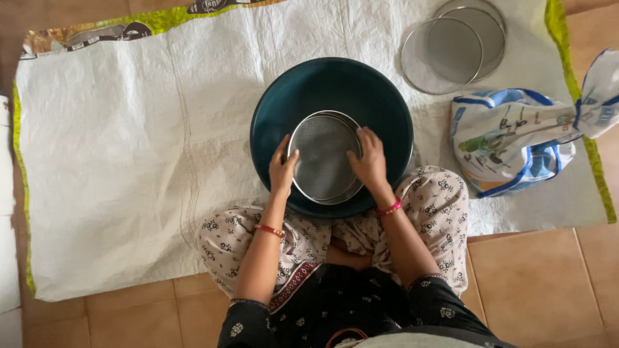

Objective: The person sits on the floor and arranges several metal sieves. They open a bag of grains, scoop the grains into a sieve placed over a bowl, and shake the sieve to sift the contents. The person also spreads the grains in the sieve with their hand.

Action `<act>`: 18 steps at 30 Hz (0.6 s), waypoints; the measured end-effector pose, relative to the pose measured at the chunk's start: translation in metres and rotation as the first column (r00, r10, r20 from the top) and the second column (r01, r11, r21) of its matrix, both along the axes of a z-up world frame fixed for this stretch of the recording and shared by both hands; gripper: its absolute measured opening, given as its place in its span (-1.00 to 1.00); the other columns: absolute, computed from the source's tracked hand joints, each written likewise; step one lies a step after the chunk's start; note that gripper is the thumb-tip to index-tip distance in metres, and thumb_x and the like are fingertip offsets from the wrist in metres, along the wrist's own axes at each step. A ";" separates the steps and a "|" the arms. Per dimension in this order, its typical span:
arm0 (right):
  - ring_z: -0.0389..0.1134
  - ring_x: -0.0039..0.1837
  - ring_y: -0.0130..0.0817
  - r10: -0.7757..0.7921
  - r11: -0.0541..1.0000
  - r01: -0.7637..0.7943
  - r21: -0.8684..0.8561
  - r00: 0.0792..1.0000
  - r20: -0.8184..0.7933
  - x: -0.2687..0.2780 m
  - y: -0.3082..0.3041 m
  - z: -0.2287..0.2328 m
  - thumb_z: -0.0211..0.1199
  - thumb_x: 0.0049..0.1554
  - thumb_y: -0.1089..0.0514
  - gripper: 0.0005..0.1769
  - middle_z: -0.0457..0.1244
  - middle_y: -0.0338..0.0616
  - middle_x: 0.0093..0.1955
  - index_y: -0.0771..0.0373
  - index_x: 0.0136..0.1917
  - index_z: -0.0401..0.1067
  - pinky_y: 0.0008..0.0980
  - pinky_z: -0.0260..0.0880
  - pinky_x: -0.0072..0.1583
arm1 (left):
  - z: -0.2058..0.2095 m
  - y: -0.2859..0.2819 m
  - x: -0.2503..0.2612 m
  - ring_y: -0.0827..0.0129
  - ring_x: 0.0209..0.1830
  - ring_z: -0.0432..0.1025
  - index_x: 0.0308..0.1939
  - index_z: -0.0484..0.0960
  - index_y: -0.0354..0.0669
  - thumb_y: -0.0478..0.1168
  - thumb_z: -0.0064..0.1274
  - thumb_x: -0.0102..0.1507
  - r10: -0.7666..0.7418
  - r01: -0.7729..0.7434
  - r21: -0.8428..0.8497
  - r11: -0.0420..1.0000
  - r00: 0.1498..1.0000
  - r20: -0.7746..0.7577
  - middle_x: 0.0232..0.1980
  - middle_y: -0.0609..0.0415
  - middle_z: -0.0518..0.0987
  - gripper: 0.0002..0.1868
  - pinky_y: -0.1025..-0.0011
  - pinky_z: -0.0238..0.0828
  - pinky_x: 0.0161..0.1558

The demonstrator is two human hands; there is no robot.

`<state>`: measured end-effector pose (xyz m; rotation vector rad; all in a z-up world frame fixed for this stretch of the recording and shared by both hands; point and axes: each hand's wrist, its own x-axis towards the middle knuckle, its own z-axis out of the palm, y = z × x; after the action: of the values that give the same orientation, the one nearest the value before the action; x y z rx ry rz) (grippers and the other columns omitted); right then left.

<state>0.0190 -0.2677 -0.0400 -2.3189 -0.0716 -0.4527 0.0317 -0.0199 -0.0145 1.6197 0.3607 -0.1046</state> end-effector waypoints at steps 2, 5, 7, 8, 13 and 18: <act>0.11 0.56 0.06 0.088 0.983 -0.109 -0.146 0.986 -0.143 0.002 0.015 -0.010 0.48 0.02 0.05 -0.13 0.10 0.08 0.57 0.23 0.52 0.24 0.02 0.21 0.51 | -0.012 -0.001 0.005 0.17 0.08 0.44 0.45 0.46 -0.10 -0.24 0.09 0.31 0.011 -0.011 -0.019 1.000 1.000 -0.009 0.32 -0.05 0.55 -0.41 0.37 0.36 0.15; -0.02 0.59 0.16 0.173 0.936 -0.278 -0.218 0.899 -0.403 0.025 0.033 -0.014 0.58 -0.15 -0.15 0.18 -0.03 0.03 0.62 0.11 0.59 0.05 0.11 0.14 0.48 | -0.039 0.004 0.010 0.30 0.29 0.44 0.42 0.45 -0.10 -0.28 0.02 0.31 0.026 -0.029 -0.174 0.984 0.999 -0.020 0.37 0.00 0.52 -0.45 0.40 0.33 0.26; -0.10 0.60 0.25 0.186 0.899 -0.368 -0.237 0.811 -0.554 0.047 0.042 -0.011 0.62 -0.25 -0.27 0.37 -0.12 0.04 0.65 0.03 0.64 -0.07 0.20 0.12 0.45 | -0.059 0.010 0.013 0.29 0.32 0.42 0.41 0.47 -0.10 -0.31 -0.04 0.31 0.025 -0.028 -0.132 0.991 0.999 -0.022 0.39 0.00 0.50 -0.46 0.37 0.31 0.28; -0.12 0.62 0.28 0.176 0.876 -0.406 -0.261 0.772 -0.611 0.058 0.047 -0.010 0.62 -0.27 -0.32 0.43 -0.16 0.04 0.68 -0.02 0.65 -0.12 0.25 0.12 0.45 | -0.069 0.011 0.015 0.26 0.33 0.42 0.39 0.48 -0.12 -0.30 -0.04 0.32 0.049 -0.046 -0.115 0.992 0.998 0.029 0.39 -0.02 0.51 -0.48 0.36 0.30 0.29; -0.43 0.64 0.55 0.139 0.801 -0.538 -0.263 0.595 -0.792 0.072 0.072 -0.018 0.66 -0.41 -0.42 0.64 -0.43 0.22 0.71 -0.16 0.69 -0.28 0.31 0.08 0.46 | -0.089 0.012 0.015 0.14 0.28 0.50 0.35 0.53 -0.03 -0.22 -0.05 0.37 0.061 -0.092 0.241 0.966 0.989 0.133 0.29 -0.11 0.59 -0.56 0.31 0.38 0.23; -0.50 0.61 0.59 0.136 0.816 -0.531 -0.230 0.562 -0.816 0.075 0.081 -0.027 0.69 -0.48 -0.42 0.76 -0.54 0.26 0.70 -0.21 0.70 -0.38 0.33 0.02 0.49 | -0.066 0.005 0.011 0.04 0.26 0.48 0.34 0.53 0.11 -0.17 -0.08 0.39 0.053 -0.077 0.331 0.941 0.995 0.080 0.27 -0.10 0.58 -0.58 0.25 0.38 0.22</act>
<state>0.0940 -0.1872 -0.0672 -2.6640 -0.2324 0.9026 0.0429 -0.0149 -0.0806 1.9391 0.3930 0.0681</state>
